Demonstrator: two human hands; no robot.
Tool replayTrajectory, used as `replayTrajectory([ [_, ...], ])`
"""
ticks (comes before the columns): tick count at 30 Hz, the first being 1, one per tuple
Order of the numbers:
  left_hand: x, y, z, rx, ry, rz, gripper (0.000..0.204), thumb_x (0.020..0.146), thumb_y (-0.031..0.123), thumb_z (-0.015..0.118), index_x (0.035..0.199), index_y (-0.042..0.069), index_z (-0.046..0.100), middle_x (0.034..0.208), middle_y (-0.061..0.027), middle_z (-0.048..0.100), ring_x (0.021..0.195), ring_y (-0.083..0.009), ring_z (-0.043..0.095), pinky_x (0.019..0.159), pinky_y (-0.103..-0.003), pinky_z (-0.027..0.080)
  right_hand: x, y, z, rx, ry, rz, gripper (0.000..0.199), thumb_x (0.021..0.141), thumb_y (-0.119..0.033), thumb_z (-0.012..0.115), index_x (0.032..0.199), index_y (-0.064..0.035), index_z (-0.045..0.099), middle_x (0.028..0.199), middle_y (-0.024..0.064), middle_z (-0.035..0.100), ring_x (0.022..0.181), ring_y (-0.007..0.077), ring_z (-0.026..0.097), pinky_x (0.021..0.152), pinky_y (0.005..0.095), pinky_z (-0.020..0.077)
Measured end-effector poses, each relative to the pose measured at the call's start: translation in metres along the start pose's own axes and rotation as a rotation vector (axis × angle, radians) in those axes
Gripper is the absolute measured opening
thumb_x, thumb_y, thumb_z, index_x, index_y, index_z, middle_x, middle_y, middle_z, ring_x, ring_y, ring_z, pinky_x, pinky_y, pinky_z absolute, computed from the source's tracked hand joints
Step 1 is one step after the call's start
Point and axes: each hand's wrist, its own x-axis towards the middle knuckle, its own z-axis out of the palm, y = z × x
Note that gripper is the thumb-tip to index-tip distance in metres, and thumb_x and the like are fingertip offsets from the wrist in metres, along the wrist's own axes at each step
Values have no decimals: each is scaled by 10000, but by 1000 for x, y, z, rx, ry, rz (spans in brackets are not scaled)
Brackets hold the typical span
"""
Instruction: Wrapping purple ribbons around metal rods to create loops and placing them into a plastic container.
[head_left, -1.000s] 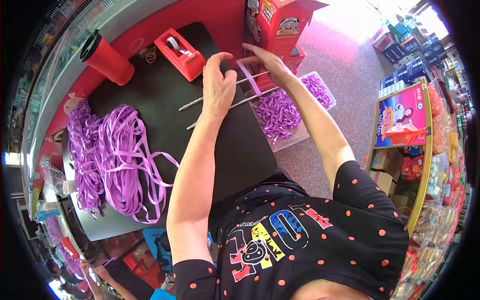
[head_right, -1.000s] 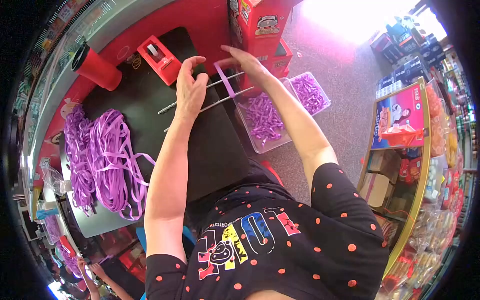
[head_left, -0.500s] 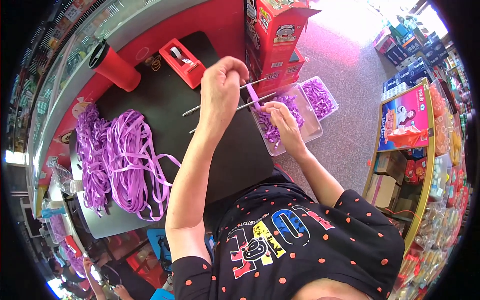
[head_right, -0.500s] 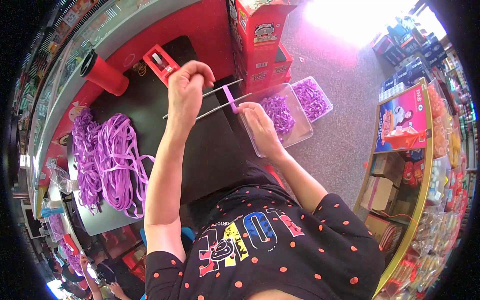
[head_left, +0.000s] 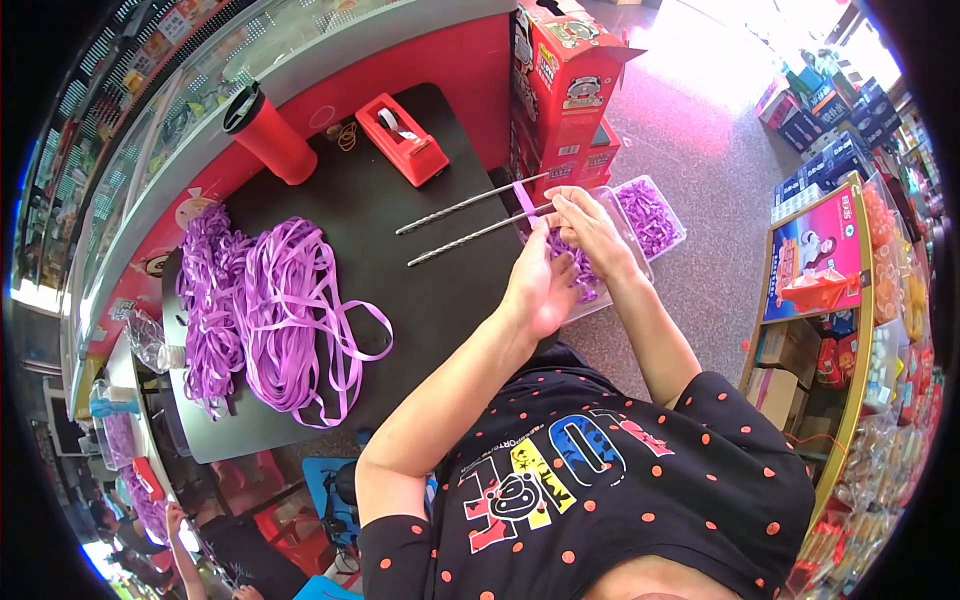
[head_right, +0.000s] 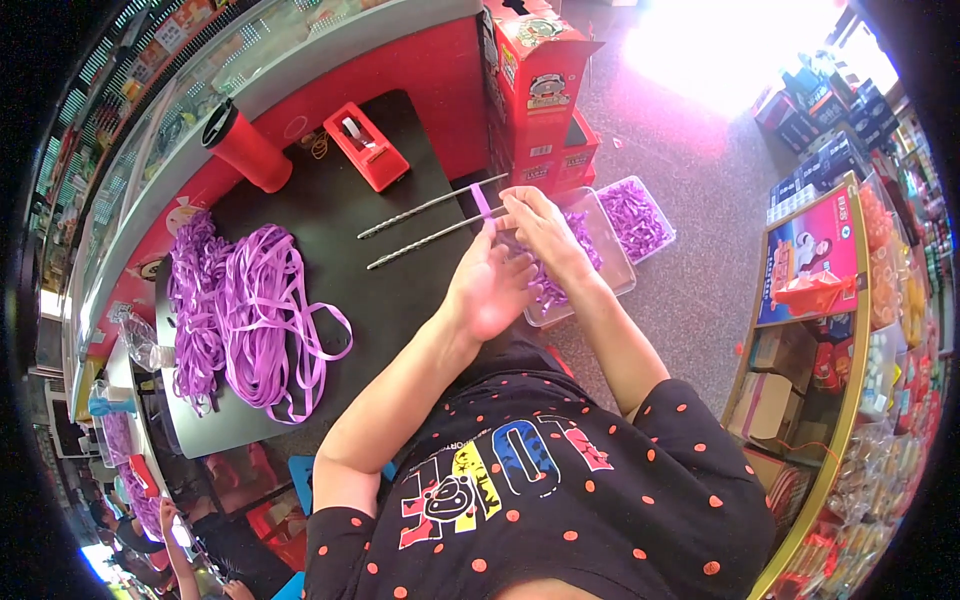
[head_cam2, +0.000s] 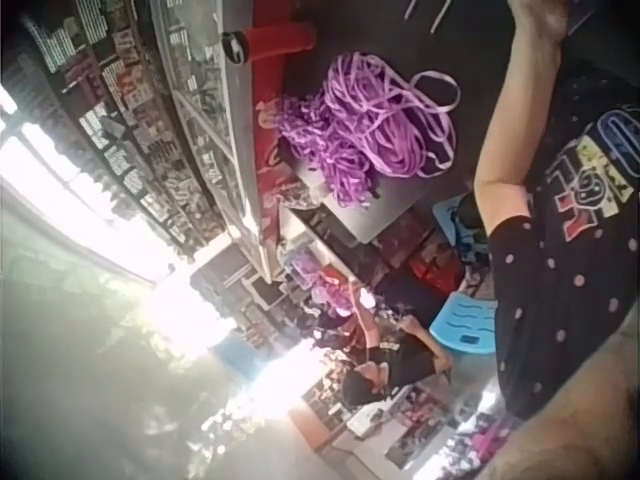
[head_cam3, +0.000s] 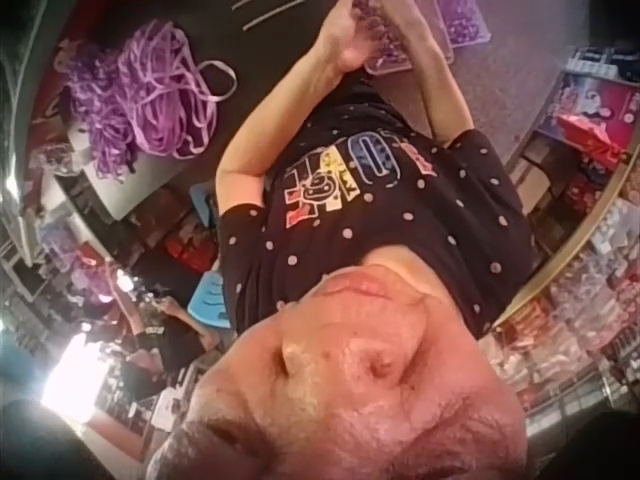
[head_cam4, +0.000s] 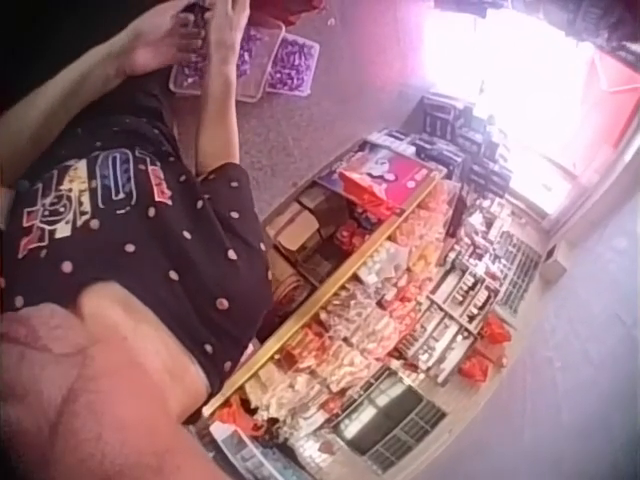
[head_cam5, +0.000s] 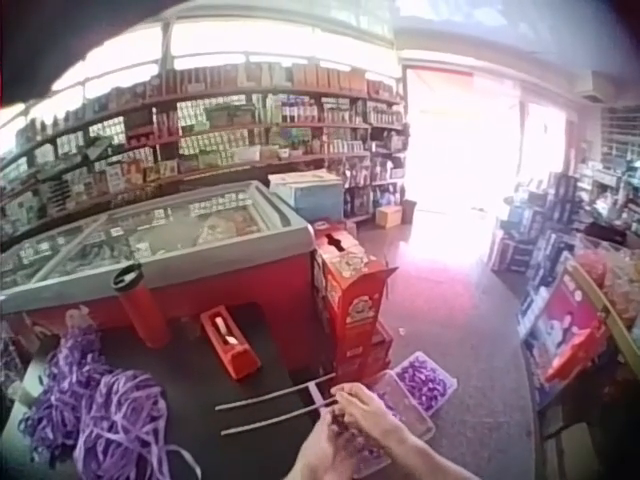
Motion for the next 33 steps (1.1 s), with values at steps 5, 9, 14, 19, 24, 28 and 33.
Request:
replayTrajectory([
  [5,43,-6,-15,-224,-202,289,435,974,511,319,1106,107,413,1257,-68,397,1126,-189,407,1004,-380,312,-9,-1,3,160,-3,6,279,971,-251,500,1156,-42,520,927,121,656,782,82,593,598,177,403],
  [9,48,-8,-17,-380,-281,359,438,971,519,329,1092,111,432,1195,-56,438,1084,-181,429,994,-346,323,-9,3,2,130,-13,-32,322,961,-244,519,1165,5,497,972,85,620,880,127,609,676,213,434],
  [14,46,-4,-24,-429,-422,324,530,954,550,344,1231,102,399,1265,-66,424,1195,-219,392,1051,-395,275,-7,2,-1,68,-23,-63,286,962,-224,517,1151,-8,520,958,91,642,853,121,619,665,218,447],
  [19,39,-5,-22,-294,-291,328,913,874,676,367,1489,159,-67,1565,-63,-50,1427,-262,-140,1124,-479,-69,-14,-52,14,-754,156,-333,202,932,-147,549,1049,-13,646,954,63,682,869,122,640,762,254,491],
  [24,34,-9,-16,-307,-253,320,936,860,666,417,1490,153,-47,1566,-79,-44,1428,-282,-126,1121,-494,-77,39,-93,48,-624,28,-691,261,897,-204,601,1096,-43,655,962,146,690,866,162,659,774,304,496],
  [28,34,-12,-18,-264,-264,342,947,851,695,388,1490,152,-52,1563,-101,-65,1426,-302,-123,1119,-498,-78,119,-90,91,-490,-205,-518,244,894,-182,607,1026,11,677,946,62,699,760,90,597,682,222,452],
  [33,36,-12,-18,-249,-280,359,945,846,706,384,1492,158,-36,1562,-98,-75,1425,-303,-130,1117,-502,-73,160,-95,122,-422,-362,48,230,828,-231,687,795,-3,677,692,8,625,458,1,308,392,187,208],
])
